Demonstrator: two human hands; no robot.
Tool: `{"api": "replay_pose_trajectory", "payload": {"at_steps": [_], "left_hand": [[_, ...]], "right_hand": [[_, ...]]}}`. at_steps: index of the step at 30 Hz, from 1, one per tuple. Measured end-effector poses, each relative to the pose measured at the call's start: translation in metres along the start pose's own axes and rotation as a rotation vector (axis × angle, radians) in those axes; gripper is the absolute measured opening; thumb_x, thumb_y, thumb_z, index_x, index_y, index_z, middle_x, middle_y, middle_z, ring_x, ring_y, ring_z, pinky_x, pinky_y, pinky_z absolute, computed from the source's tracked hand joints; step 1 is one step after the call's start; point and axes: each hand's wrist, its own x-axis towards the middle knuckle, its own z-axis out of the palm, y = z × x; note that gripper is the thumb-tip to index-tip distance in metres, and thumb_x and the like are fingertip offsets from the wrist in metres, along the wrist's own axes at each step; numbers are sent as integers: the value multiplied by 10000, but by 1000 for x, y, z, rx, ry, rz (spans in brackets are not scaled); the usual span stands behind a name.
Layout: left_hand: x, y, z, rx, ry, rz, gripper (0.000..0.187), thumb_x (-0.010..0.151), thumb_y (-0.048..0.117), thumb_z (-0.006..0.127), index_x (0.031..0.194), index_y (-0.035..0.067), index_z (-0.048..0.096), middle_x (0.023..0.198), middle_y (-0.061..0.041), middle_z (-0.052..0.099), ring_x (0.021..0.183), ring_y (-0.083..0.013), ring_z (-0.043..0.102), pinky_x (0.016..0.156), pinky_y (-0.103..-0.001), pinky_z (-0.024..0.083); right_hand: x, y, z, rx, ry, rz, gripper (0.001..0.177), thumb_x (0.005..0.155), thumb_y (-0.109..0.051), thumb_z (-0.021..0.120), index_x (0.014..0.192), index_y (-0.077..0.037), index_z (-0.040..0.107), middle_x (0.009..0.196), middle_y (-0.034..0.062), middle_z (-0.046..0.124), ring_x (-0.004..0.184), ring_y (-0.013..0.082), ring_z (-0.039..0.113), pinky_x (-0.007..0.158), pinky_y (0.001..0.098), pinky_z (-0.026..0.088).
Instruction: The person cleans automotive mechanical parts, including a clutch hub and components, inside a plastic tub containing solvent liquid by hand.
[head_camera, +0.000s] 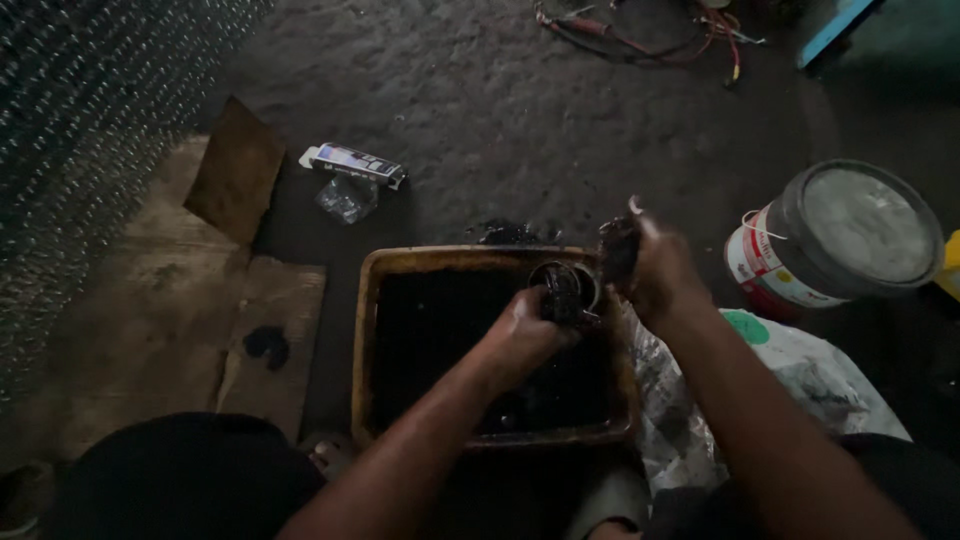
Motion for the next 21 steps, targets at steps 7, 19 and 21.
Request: {"api": "replay_pose_trajectory", "payload": {"at_steps": [7,19,21], "left_hand": [[-26,14,-10,247,67,200,610,747,35,693,1345,30,570,1140,-130,741,1039,-255,712,891,-383,572],[-49,-5,-26,515,189,406,655,738,125,765,1340,-19,551,1219,-214,683,1174,-354,653,975,-397,520],[-55,0,-31,552,193,366,657,733,115,754,1341,-20,547,1204,-210,685,1160,-352,656,963,-401,527]], "right_hand": [[52,114,-36,-134,-309,-71,237,866,-51,566,1056,73,636,824,118,658,666,221,625,535,330,531],[83,312,-30,-640,145,28,265,828,-141,786,1056,-9,759,961,173,768,838,276,725,696,391,558],[74,330,-20,-486,24,199,235,855,-136,732,1022,29,753,936,198,796,793,323,757,662,437,590]]}}
